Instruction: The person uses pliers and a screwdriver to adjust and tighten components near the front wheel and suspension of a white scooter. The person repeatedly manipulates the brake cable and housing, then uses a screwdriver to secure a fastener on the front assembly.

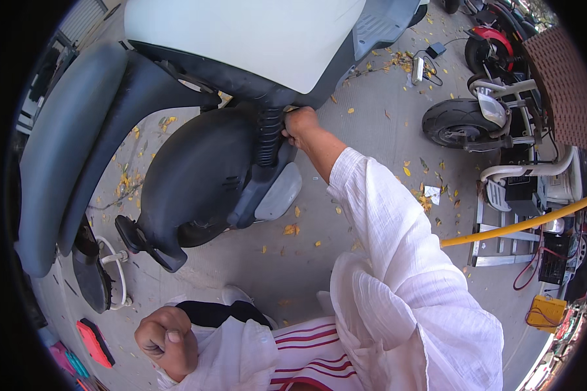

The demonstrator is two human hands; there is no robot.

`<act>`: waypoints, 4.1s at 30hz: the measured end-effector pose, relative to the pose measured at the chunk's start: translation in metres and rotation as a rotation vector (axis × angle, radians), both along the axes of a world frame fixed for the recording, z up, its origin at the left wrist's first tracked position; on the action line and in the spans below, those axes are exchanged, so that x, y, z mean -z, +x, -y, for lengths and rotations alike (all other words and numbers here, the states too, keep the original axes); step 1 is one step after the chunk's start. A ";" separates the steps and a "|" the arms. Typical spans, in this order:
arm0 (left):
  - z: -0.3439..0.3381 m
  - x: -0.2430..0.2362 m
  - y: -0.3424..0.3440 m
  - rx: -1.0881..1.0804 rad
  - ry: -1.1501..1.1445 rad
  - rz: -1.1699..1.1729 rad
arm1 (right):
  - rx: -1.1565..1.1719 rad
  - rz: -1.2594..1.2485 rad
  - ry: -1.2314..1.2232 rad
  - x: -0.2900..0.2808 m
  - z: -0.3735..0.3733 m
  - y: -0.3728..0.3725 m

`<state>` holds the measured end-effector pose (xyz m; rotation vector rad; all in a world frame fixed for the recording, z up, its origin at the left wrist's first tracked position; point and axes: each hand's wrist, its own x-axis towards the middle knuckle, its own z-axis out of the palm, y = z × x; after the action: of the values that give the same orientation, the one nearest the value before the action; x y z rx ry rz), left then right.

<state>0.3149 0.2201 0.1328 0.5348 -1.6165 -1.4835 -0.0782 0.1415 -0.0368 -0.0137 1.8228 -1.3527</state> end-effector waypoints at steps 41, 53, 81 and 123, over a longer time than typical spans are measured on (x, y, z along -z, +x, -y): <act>0.002 0.023 -0.016 -0.207 0.104 0.441 | -0.153 -0.239 -0.240 0.006 -0.076 -0.022; 0.008 0.064 -0.051 -0.109 0.044 0.855 | -0.789 -0.823 0.612 0.216 -0.236 -0.061; -0.008 0.033 -0.061 -0.005 0.029 0.658 | -0.981 -0.477 0.152 -0.041 -0.121 -0.045; 0.013 0.016 -0.055 -0.057 -0.302 0.505 | -1.099 -0.912 0.178 -0.030 -0.101 -0.031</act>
<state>0.2602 0.2075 0.1169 0.8169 -2.1485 -1.0804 -0.1090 0.2430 -0.0065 -1.5008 2.0458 -0.3534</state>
